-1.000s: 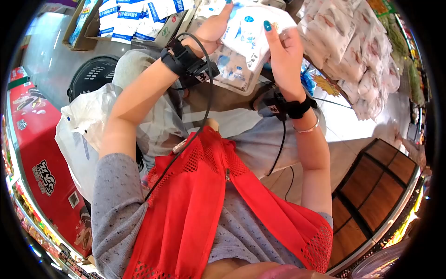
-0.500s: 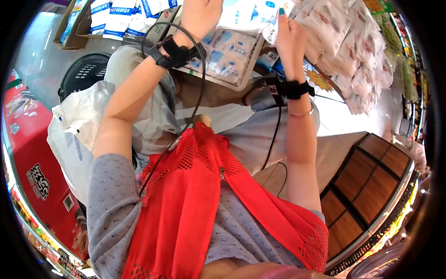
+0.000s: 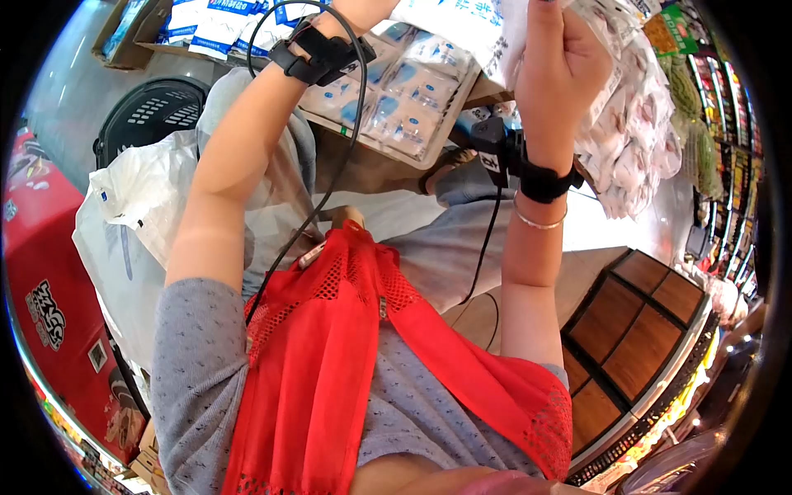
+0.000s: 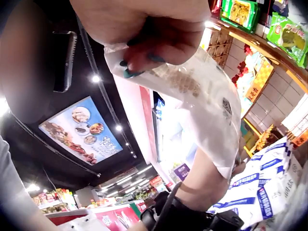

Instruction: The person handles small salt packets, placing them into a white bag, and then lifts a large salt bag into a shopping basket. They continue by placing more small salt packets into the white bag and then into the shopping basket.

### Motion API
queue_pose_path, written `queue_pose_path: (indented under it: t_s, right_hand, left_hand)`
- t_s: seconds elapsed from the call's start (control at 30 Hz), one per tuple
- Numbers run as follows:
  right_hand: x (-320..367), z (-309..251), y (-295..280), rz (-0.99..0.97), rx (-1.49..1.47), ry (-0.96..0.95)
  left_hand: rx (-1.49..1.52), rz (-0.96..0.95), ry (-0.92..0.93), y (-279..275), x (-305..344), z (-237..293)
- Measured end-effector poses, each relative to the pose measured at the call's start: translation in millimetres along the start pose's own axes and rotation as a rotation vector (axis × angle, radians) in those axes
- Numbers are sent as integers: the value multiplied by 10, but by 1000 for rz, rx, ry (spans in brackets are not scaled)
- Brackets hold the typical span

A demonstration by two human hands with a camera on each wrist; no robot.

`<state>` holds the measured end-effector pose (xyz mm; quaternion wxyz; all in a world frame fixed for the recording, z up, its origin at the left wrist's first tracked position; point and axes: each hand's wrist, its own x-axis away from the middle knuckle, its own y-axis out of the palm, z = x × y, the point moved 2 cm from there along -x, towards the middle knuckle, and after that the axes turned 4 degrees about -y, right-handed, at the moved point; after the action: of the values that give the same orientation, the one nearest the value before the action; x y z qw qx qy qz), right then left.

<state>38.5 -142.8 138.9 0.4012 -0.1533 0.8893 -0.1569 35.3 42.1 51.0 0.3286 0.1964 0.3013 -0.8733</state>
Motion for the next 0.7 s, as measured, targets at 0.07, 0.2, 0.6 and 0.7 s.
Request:
queue_pose_path:
  t_s: [0.07, 0.2, 0.6, 0.7]
  right_hand:
    - [99, -88, -2, 59, -243, 121]
    - [230, 177, 7, 152, -319, 198]
    - [685, 1067, 514, 74, -479, 396]
    - [859, 1084, 660, -56, -780, 470]
  left_hand:
    - [83, -37, -53, -35, 9, 44]
    - [114, 87, -65, -168, 6, 182]
    - [348, -198, 283, -146, 647, 823]
    - [345, -283, 289, -50, 675, 751]
